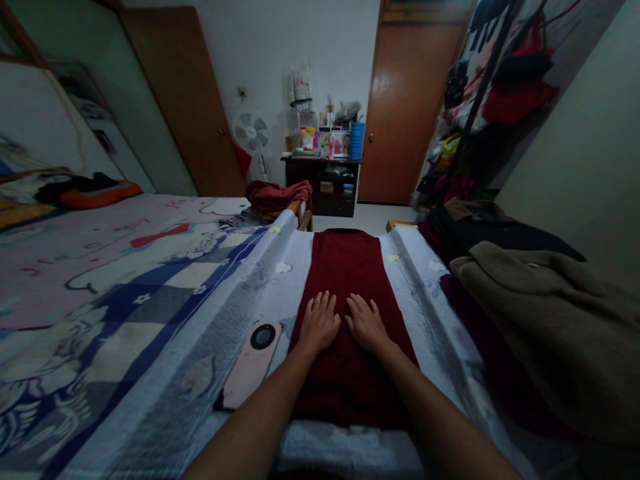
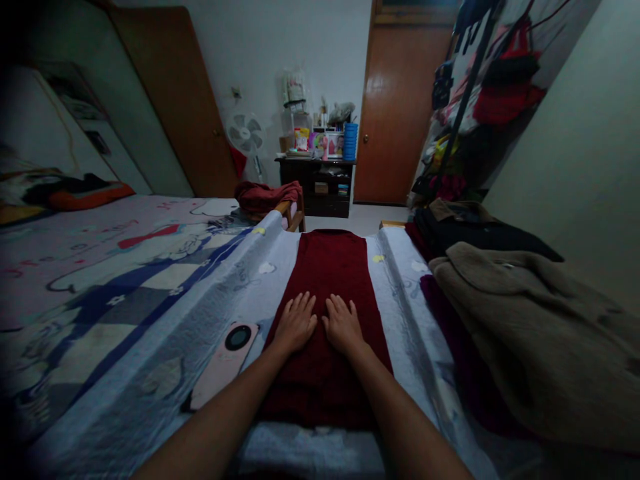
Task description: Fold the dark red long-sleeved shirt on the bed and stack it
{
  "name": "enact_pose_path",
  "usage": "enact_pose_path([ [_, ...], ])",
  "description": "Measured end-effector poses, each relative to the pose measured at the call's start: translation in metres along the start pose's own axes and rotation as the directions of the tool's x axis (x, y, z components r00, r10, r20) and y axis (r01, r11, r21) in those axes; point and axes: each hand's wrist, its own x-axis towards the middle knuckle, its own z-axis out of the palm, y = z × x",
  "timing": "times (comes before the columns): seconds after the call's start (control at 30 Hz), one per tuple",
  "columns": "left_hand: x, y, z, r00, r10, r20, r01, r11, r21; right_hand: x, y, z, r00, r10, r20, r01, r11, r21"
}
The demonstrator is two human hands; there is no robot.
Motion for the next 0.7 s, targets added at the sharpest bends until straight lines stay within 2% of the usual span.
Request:
enact_pose_path([
  [0.2,-0.001,0.000,0.004,0.998,0.012,-0.061,-0.010,0.999,0.037,-0.019,0.015,-0.004,0.998,0.029,0.057,-0.025,0.998,-0.062],
  [0.3,0.000,0.001,0.004,0.996,0.014,-0.093,-0.010,0.999,0.042,-0.031,0.008,-0.011,1.000,0.014,0.025,-0.014,1.000,-0.023],
  [0.4,0.000,0.002,0.002,0.994,0.020,-0.106,-0.017,0.999,0.034,-0.049,-0.004,-0.013,0.997,-0.064,-0.029,0.066,0.995,0.071],
  [0.53,-0.001,0.003,-0.002,0.995,0.015,-0.101,-0.014,1.000,0.008,-0.071,-0.010,-0.011,0.990,-0.135,0.034,0.129,0.981,0.143],
  [0.7,-0.001,0.001,-0.002,0.993,0.018,-0.114,-0.023,0.999,-0.047,-0.082,-0.002,-0.011,0.993,-0.076,0.088,0.065,0.991,0.120],
])
